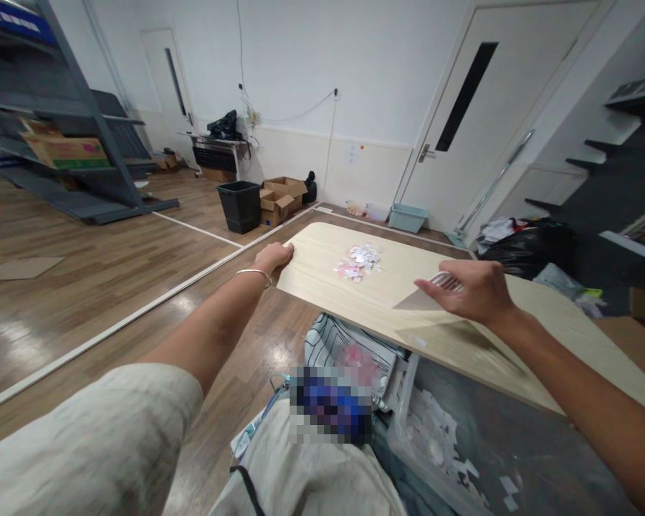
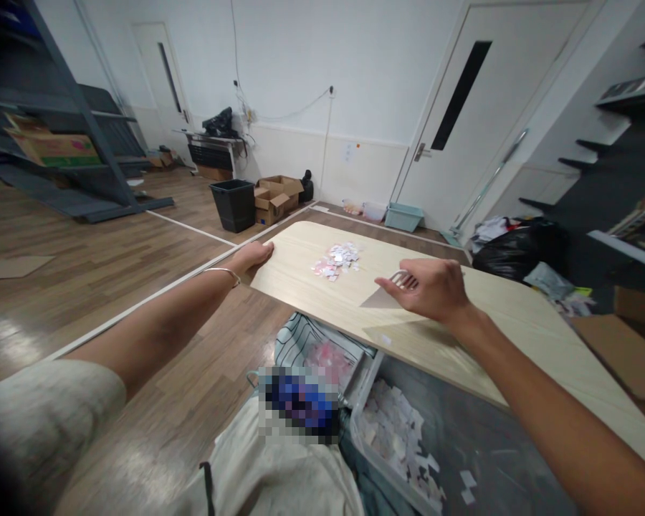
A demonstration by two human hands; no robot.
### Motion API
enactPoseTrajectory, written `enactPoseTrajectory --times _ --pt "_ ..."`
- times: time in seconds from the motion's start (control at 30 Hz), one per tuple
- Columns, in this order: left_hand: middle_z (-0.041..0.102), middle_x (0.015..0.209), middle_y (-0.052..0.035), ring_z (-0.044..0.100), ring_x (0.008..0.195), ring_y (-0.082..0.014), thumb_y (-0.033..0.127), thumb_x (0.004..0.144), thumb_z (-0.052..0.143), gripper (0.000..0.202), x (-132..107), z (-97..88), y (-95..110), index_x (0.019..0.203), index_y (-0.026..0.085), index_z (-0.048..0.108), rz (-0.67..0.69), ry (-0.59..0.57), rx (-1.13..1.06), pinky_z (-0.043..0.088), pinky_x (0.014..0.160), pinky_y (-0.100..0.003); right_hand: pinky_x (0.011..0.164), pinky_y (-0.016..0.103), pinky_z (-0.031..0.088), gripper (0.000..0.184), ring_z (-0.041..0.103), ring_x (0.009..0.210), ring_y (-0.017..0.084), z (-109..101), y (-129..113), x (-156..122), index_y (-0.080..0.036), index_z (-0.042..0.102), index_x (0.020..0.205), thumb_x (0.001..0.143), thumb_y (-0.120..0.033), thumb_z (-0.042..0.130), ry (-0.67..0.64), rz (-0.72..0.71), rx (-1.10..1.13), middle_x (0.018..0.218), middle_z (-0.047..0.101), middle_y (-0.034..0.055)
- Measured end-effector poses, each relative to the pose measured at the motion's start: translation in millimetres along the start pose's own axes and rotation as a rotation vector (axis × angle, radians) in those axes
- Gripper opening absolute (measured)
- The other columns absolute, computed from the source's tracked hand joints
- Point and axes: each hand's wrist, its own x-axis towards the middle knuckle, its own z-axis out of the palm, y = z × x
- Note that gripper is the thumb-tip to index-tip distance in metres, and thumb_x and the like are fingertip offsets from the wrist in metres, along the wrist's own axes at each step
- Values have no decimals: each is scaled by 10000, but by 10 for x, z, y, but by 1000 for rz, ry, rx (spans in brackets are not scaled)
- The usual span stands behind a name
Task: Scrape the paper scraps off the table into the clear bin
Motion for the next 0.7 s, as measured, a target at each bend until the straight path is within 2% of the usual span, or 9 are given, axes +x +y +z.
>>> enactPoseTrajectory --times 0.1,0.27,0.57,0.7 --pt "844 1706 -289 844 1584 -462 509 1253 492 710 10 9 -8 1645 78 899 2 -5 6 680 1216 -430 645 435 296 838 529 573 232 135 -170 -12 -319 511 631 1135 -987 556 -59 -75 -18 569 580 70" --pt "807 1756 -300 833 1604 -460 527 1265 478 743 11 7 -20 1691 61 871 16 -16 8 665 1253 -428 625 422 234 828 464 541 200 171 -306 -162 -309 488 609 1178 -902 590 3 -139 -98 532 493 34" --pt "808 1755 -294 824 1624 -451 529 1280 473 738 -5 6 -14 1699 68 869 11 -17 9 661 1271 -413 591 388 262 781 417 513 157 -203 -224 -456 -294 470 639 1227 -724 754 40 -340 -34 545 436 -37" --pt "808 1757 -292 831 1614 -458 543 1284 499 731 -15 -7 -5 1715 77 861 -1 -10 -1 672 1267 -429 563 374 290 707 428 496 139 -393 -201 -483 -292 491 671 1262 -555 777 -2 -472 -11 558 484 -44"
